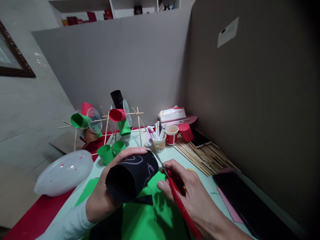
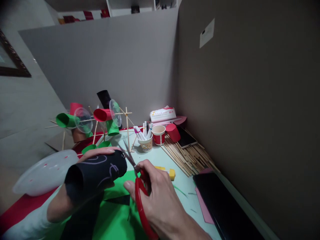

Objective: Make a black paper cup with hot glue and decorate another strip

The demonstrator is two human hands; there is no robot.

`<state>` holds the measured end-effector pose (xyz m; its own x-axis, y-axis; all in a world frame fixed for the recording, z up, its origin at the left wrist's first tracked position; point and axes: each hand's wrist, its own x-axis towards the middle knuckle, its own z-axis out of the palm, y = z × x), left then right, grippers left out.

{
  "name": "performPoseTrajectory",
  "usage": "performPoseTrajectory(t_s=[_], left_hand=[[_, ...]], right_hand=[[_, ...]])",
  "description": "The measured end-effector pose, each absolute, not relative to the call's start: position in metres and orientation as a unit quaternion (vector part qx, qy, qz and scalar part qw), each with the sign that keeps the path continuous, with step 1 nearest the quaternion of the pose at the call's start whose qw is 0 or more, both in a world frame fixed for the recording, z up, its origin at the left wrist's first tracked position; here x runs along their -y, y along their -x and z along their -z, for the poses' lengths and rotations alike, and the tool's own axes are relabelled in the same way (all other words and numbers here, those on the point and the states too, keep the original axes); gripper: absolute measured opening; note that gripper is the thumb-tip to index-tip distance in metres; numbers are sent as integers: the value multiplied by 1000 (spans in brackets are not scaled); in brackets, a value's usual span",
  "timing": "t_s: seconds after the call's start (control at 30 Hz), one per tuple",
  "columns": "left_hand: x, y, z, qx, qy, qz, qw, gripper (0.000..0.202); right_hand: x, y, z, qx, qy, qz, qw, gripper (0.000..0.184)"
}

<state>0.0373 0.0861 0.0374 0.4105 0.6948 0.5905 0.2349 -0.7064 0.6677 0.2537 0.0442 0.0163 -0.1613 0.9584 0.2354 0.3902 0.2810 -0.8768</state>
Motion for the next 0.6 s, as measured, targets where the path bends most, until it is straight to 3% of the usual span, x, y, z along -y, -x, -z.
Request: performPoseTrajectory(t_s=[0.3,0.43,0.6], left_hand=[[-89,-37,-37,-233,-781,-471,337,52],[-90,-36,-39,-246,-793,-460,314,39],[-88,-39,-43,-258,-800,-463,283,40]], right_hand=[[-43,-256,-21,694,459,-373,410,23],[-43,-255,-22,693,455,-374,415,24],[-44,-254,-21,690,459,-377,415,24]])
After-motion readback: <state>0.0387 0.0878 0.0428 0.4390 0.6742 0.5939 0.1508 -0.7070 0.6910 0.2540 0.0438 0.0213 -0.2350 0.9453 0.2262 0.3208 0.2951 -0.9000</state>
